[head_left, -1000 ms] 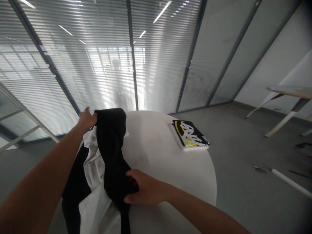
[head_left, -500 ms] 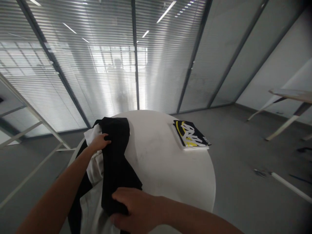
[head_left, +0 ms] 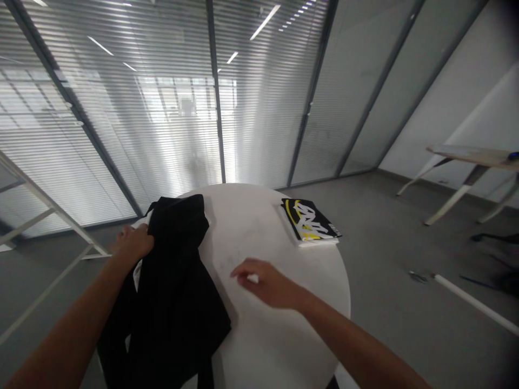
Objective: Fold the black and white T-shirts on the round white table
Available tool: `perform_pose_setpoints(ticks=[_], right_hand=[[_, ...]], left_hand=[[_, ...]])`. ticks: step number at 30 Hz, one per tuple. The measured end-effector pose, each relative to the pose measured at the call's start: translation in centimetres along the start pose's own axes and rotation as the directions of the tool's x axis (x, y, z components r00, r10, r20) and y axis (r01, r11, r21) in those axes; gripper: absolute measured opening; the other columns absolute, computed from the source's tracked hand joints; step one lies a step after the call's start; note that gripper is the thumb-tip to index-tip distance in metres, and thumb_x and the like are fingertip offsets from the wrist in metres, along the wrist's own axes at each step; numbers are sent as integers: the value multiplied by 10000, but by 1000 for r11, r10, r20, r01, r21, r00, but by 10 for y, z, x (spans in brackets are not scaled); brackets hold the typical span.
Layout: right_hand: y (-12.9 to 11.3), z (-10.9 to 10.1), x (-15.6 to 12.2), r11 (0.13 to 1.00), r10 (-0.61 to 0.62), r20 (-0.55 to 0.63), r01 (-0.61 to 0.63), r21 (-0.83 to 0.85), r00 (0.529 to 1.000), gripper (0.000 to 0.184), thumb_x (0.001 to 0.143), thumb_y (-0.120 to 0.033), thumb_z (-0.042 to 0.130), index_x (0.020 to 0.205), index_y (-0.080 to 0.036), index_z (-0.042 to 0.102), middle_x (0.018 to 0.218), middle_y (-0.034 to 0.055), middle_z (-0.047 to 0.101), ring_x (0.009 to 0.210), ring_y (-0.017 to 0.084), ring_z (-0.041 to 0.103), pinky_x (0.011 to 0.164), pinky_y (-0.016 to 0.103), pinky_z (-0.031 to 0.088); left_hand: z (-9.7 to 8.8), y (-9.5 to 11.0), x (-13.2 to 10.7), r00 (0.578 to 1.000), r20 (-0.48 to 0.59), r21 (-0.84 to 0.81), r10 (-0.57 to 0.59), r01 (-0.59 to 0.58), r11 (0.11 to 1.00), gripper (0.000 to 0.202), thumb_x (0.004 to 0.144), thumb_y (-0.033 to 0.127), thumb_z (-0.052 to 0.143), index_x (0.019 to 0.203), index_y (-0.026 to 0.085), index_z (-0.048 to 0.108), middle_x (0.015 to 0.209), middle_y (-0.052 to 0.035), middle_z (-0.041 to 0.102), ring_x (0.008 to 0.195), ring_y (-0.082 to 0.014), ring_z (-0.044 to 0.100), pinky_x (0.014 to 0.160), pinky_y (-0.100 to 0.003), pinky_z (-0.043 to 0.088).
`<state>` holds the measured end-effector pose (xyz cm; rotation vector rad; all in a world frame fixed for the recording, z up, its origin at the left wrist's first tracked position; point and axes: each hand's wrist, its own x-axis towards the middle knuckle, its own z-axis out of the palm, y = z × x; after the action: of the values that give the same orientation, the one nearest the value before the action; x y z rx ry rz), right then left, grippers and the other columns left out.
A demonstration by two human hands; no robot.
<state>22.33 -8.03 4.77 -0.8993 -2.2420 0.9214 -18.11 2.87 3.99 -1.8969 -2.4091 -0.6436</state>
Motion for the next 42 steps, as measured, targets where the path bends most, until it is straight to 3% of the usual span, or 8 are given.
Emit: perform_pose_setpoints(ticks=[3,6,8,12,23,34,38,42], right_hand=[[69,-45,-2,882,214,-399,-352,-313,892,290,911,-151,432,1099,-184,649,1041,91,646,972,192,588,922,339,437],[119,-81,-11,595,316,-640,-672,-442,701,347,890,-196,480,1212,-133,590,1185,164,583,1116,266,527,967,390,401],[135,-94,-18,424,373,-705,-787,-448,603,387,888,-289,512,1239,-135,564,1223,186,549,1128,314,511,915,424,422],[144,-103,-25,308,434,-668,-796,-521,605,283,908,-324,473,1104,-173,610,1153,157,587,1088,314,531,867,431,423],[152,-173,-13,572,369,-778,-784,-241,509,209,874,-304,512,964,-166,641,952,106,684,874,217,626,755,291,429],[70,-243,26,874,-77,-934,-428,-231,348,178,840,-305,555,903,-153,623,883,90,652,798,168,593,786,323,447],[33,-229,44,995,60,-912,-92,24,405,157,811,-300,570,853,-150,595,782,37,622,682,110,570,703,273,447],[-3,-196,57,951,177,-847,134,278,502,125,766,-288,605,807,-175,570,738,-8,611,650,113,574,669,274,472]], left_hand=[[11,37,-21,989,-2,178,148,-145,973,482,858,403,477,1272,179,581,1190,-179,571,1164,-373,513,941,-544,421],[36,77,-46,925,46,155,377,-379,912,514,918,444,385,1337,193,544,1294,-161,544,1239,-303,483,1053,-466,354],[57,96,-64,929,89,173,359,-370,913,502,928,425,370,1345,206,547,1340,-160,532,1272,-306,461,1070,-496,323],[85,106,-84,935,97,258,341,-354,899,475,883,363,445,1309,207,586,1403,-164,493,1333,-338,397,1109,-562,219],[81,93,-83,940,165,239,298,-331,913,562,834,317,485,1392,259,510,1472,-105,447,1383,-281,352,1144,-501,207],[77,96,-86,944,85,184,319,-330,926,456,874,360,468,1287,223,603,1383,-136,525,1317,-308,422,1109,-528,246],[74,101,-91,938,18,108,347,-347,932,453,881,409,478,1264,203,602,1334,-138,547,1273,-314,452,1114,-551,225],[55,123,-97,894,-72,-61,441,-446,893,668,823,484,583,1405,191,434,1307,-141,531,1231,-309,481,1112,-534,261]])
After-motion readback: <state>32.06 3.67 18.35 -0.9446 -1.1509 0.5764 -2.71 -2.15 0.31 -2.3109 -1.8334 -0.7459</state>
